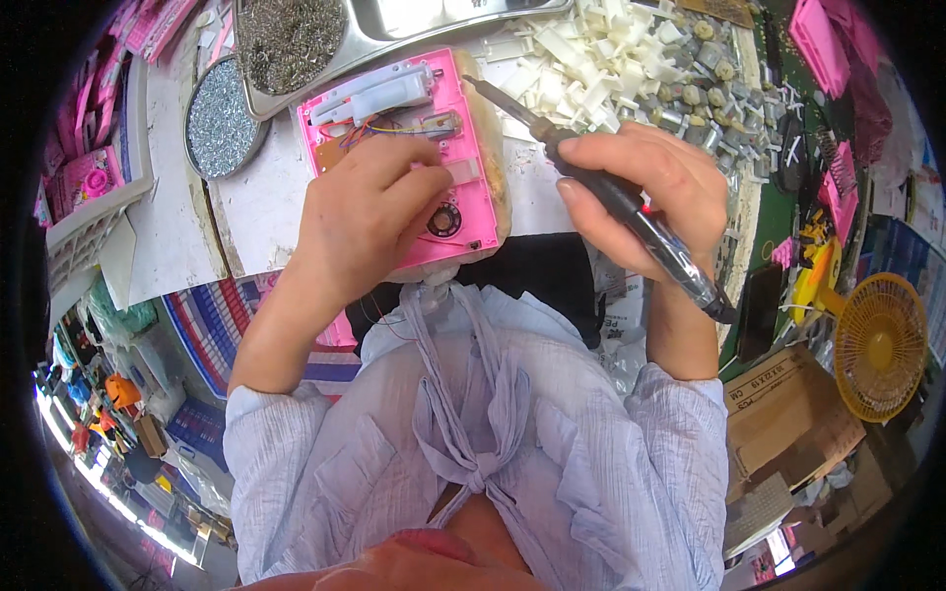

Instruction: Assembling and soldering components for a pink toy piano or electronic musical device.

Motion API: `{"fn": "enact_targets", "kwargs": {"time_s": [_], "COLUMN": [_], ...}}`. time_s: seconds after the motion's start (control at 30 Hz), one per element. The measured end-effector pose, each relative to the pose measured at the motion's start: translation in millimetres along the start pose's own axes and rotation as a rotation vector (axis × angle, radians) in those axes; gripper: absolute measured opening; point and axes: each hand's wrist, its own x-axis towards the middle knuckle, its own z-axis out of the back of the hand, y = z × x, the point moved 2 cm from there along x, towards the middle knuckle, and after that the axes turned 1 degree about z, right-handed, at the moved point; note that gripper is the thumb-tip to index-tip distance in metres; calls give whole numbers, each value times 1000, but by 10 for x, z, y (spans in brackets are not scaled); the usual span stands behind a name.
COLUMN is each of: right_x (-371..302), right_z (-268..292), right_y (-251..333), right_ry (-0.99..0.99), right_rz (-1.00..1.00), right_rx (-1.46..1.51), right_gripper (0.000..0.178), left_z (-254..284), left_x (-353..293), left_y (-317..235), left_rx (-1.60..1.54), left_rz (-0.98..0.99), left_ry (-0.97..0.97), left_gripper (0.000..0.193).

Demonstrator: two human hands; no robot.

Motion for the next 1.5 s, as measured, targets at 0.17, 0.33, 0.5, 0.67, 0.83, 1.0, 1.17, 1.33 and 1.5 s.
{"fn": "enact_targets", "kwargs": {"time_s": [0.17, 0.33, 0.5, 0.67, 0.83, 1.0, 1.17, 1.33, 1.5], "right_x": [-111, 88, 142, 135, 112, 79, -214, -324, -329], "right_z": [-381, -841, -927, -917, -903, -835, -275, -139, -206], "right_y": [-13, 3, -11, 0, -1, 65, 93, 72, 63], "right_ry": [-155, -59, -54, -36, -73, -159, -102, 110, 117], "right_rz": [-323, -311, -309, -296, -242, 21, -238, -300, -266], "right_rx": [319, 279, 278, 288, 159, 66, 364, 371, 357], "right_gripper": [50, 57, 56, 56, 56, 47, 36, 22, 23], "left_z": [-57, -77, -72, -90, -106, -89, -40, -52, -76], "left_x": [-14, 12, -32, -15, -33, -38, -87, -91, -94], "left_y": [179, 174, 180, 189, 206, 215, 153, 128, 115], "left_rx": [-419, -558, -569, -569, -662, -602, -334, -253, -219], "left_rz": [288, 450, 476, 481, 525, 407, 114, 54, 63], "left_ry": [-134, -152, -97, -132, -151, -150, -39, -17, -14], "left_gripper": [11, 11, 9, 10, 10, 8, 15, 18, 20]}}
